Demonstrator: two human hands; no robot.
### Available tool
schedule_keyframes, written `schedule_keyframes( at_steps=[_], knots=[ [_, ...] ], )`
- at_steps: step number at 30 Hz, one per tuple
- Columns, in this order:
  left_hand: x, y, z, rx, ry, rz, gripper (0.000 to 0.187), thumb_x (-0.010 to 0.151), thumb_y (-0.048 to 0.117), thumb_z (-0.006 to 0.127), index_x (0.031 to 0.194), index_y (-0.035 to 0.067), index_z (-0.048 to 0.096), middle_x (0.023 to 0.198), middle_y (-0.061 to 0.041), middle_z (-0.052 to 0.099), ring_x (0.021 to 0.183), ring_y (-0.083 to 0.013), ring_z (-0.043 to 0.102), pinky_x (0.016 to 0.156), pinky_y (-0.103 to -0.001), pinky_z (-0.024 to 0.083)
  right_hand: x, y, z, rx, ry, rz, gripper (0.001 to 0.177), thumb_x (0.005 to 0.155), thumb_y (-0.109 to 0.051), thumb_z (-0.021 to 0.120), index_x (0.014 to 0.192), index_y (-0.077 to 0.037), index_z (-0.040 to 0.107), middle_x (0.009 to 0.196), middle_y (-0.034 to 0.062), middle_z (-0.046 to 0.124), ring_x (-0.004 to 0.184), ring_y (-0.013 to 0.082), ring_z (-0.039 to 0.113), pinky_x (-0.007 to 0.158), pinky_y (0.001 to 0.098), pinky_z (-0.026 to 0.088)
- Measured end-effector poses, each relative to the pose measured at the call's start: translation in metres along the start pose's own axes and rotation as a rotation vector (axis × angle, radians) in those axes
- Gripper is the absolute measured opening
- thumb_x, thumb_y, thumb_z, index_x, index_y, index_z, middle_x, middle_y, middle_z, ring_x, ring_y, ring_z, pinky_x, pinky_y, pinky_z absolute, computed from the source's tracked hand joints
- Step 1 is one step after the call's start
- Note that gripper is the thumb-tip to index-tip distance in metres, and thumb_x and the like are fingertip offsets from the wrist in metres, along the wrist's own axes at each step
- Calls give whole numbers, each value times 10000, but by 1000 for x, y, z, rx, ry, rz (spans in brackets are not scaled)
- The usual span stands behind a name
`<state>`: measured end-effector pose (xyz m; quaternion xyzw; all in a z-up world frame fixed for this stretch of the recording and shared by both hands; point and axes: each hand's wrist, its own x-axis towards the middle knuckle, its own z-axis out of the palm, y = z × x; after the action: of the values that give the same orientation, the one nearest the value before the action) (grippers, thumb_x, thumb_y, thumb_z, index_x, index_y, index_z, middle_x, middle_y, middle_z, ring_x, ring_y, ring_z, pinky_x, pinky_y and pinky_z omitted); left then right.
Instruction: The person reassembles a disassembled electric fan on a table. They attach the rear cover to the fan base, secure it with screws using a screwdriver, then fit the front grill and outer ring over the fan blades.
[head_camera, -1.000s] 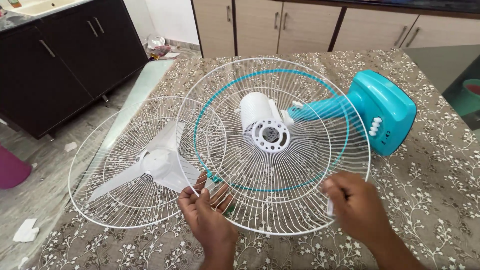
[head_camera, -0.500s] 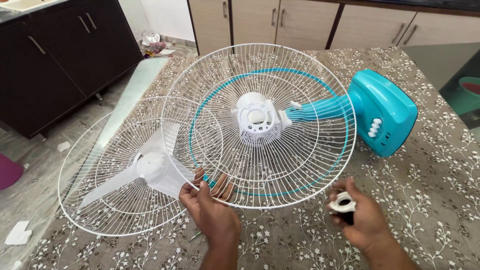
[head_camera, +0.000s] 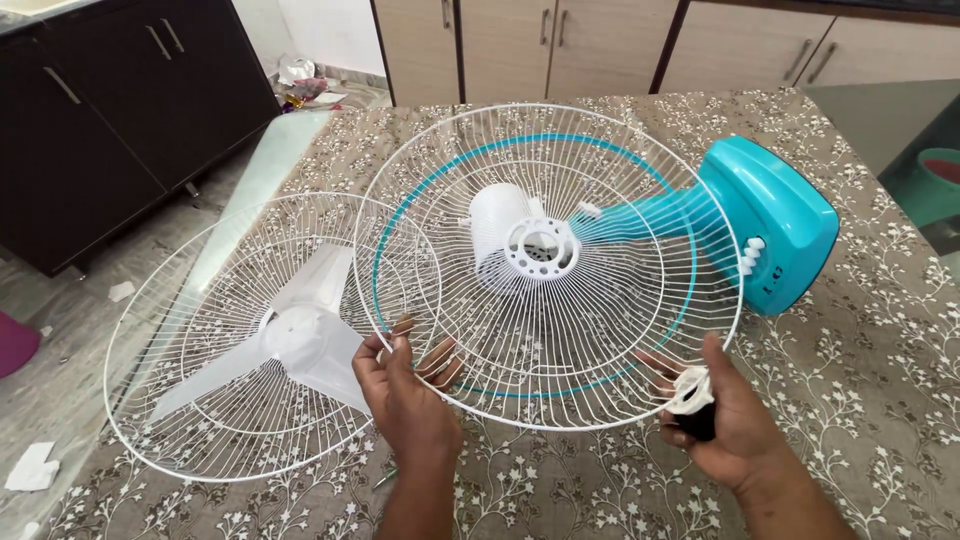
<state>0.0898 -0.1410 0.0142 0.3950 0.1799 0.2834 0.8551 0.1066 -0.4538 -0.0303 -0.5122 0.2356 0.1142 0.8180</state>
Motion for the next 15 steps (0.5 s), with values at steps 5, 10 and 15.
schedule_keyframes(
  at_steps=[5,10,15],
  knots=[
    [6,6,2,86,-53,-28,288,1015,215,455,1260,94,365,1270,-143,663,907,-313,739,684,-395,651,5,-2,1,-53,-72,22,434,929,-295,512,1155,11,720,694,41,616,537,140,511,446,320,378],
    [0,-17,-11,151,-27,-18,272,1024,284,437,1232,110,413,1183,-77,645,964,-213,718,796,-350,619,7,3,7,62,-79,-4,460,939,-287,460,1197,58,623,679,49,587,558,159,507,450,322,346],
    [-50,-63,-28,237,-43,-156,266,1021,233,592,1127,9,493,934,-173,592,770,-212,614,662,-338,503,-3,-3,23,11,-88,-84,520,919,-278,454,1252,44,691,681,15,565,548,148,470,450,301,325]
  ],
)
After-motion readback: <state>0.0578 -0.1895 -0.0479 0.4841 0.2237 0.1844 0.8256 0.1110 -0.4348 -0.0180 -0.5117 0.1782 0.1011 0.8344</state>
